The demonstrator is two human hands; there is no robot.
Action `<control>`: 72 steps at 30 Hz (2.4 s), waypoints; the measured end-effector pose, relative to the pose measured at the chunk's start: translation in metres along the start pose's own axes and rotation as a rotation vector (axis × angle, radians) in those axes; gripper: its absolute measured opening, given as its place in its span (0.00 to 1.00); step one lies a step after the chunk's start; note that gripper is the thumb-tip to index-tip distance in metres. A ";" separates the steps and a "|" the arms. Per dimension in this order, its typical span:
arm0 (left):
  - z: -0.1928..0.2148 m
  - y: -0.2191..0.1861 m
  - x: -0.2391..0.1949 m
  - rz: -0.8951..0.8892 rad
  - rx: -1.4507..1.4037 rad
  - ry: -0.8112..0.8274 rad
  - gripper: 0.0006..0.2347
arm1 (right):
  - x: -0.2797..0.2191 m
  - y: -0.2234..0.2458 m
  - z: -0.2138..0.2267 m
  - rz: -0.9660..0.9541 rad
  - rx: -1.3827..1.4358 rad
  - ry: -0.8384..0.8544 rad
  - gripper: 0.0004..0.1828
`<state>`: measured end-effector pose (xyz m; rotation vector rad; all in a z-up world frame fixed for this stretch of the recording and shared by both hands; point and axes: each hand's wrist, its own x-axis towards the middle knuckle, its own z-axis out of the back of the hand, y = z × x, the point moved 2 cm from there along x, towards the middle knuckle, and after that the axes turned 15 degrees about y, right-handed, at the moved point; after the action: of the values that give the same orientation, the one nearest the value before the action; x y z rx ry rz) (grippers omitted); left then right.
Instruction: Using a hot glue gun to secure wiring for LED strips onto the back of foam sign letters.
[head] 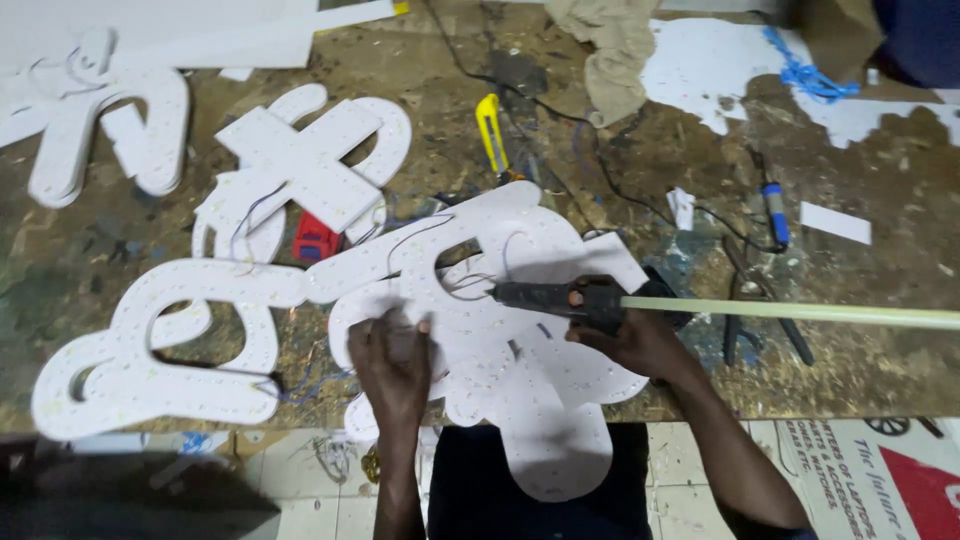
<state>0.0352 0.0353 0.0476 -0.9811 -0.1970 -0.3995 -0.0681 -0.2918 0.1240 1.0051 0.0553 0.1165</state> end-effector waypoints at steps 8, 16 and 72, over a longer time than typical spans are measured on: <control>-0.085 -0.199 0.002 -0.899 0.037 0.264 0.09 | 0.001 -0.050 -0.007 -0.059 -0.023 0.118 0.30; -0.128 -0.188 0.004 -1.081 0.094 0.449 0.22 | -0.001 -0.004 0.010 -0.023 -0.021 -0.007 0.27; -0.045 0.042 0.041 0.273 -0.977 -0.008 0.18 | -0.062 -0.040 0.158 0.265 -0.666 -0.421 0.27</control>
<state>0.0895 0.0087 0.0045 -1.9429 0.1530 -0.2273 -0.1108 -0.4530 0.1743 0.3498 -0.4760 0.1499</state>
